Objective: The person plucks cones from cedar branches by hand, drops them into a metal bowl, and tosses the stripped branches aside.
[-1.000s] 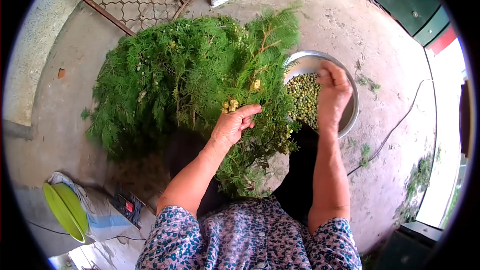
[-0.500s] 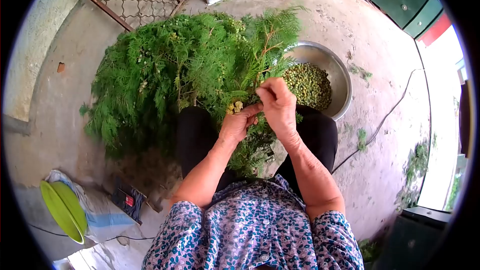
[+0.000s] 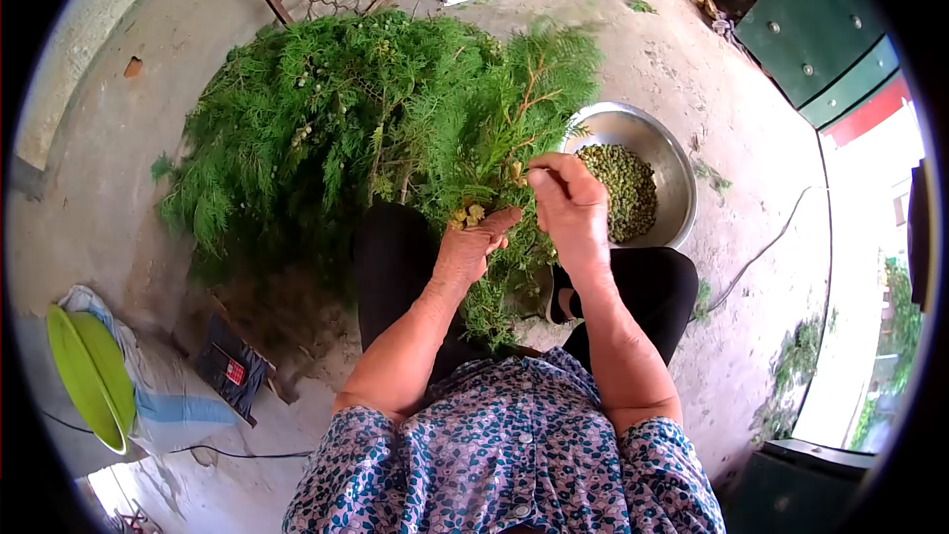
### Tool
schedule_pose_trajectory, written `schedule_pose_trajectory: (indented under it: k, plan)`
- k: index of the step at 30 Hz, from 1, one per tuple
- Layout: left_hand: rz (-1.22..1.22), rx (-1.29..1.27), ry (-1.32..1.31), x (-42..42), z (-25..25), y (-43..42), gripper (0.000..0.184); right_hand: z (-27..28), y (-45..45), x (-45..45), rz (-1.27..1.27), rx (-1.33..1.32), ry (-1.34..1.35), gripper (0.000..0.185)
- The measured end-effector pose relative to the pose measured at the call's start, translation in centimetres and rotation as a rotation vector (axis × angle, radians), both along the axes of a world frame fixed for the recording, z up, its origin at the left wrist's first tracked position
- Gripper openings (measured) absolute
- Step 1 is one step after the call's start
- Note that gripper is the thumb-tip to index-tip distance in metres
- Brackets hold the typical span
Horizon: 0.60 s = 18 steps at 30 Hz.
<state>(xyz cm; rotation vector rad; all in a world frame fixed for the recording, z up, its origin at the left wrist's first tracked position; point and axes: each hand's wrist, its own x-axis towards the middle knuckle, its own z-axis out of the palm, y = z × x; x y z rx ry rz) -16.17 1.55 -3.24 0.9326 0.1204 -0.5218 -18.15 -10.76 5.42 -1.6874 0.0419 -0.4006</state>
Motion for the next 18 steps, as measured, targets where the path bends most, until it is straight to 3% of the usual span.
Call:
schedule_pose_trajectory:
  k: [1, 2, 5, 6, 10, 12, 13, 15, 18]
  plan:
    - [0.004, 0.017, -0.053, -0.1, 0.1, 0.1, 0.021, -0.3, 0.5, 0.5, -0.066, -0.297, -0.125, 0.013]
    - [0.018, -0.006, -0.038, -0.5, 0.3, 0.2, 0.021, -0.1, 0.4, 0.3, -0.022, -0.322, 0.052, 0.019]
    - [0.004, -0.048, -0.005, -0.7, 0.0, 0.7, 0.021, -2.1, 0.1, 1.2, 0.055, -0.444, -0.033, 0.024]
    - [0.007, -0.046, -0.004, -0.8, 0.0, 0.7, 0.021, -1.4, 0.1, 1.1, 0.094, -0.443, 0.081, 0.029]
    - [0.021, -0.017, 0.026, -1.1, -0.4, 0.6, 0.018, -3.5, 0.2, 1.2, 0.068, -0.422, -0.07, 0.022]
    - [0.02, -0.006, 0.028, -1.2, -0.2, 0.3, 0.017, -4.3, 0.6, 0.7, 0.009, -0.084, -0.024, 0.008]
    - [0.04, 0.009, 0.082, -1.3, 0.3, 0.1, 0.015, -4.1, 0.1, 0.7, 0.006, -0.082, -0.024, 0.008]
    - [0.067, 0.027, 0.143, -1.4, 0.4, 0.2, 0.014, -3.1, -1.5, 0.8, 0.078, 0.763, 0.047, 0.009]
    - [-0.005, 0.042, 0.14, -1.3, -0.3, 0.6, 0.018, -2.4, -2.5, 1.0, 0.101, 0.941, 0.036, 0.005]
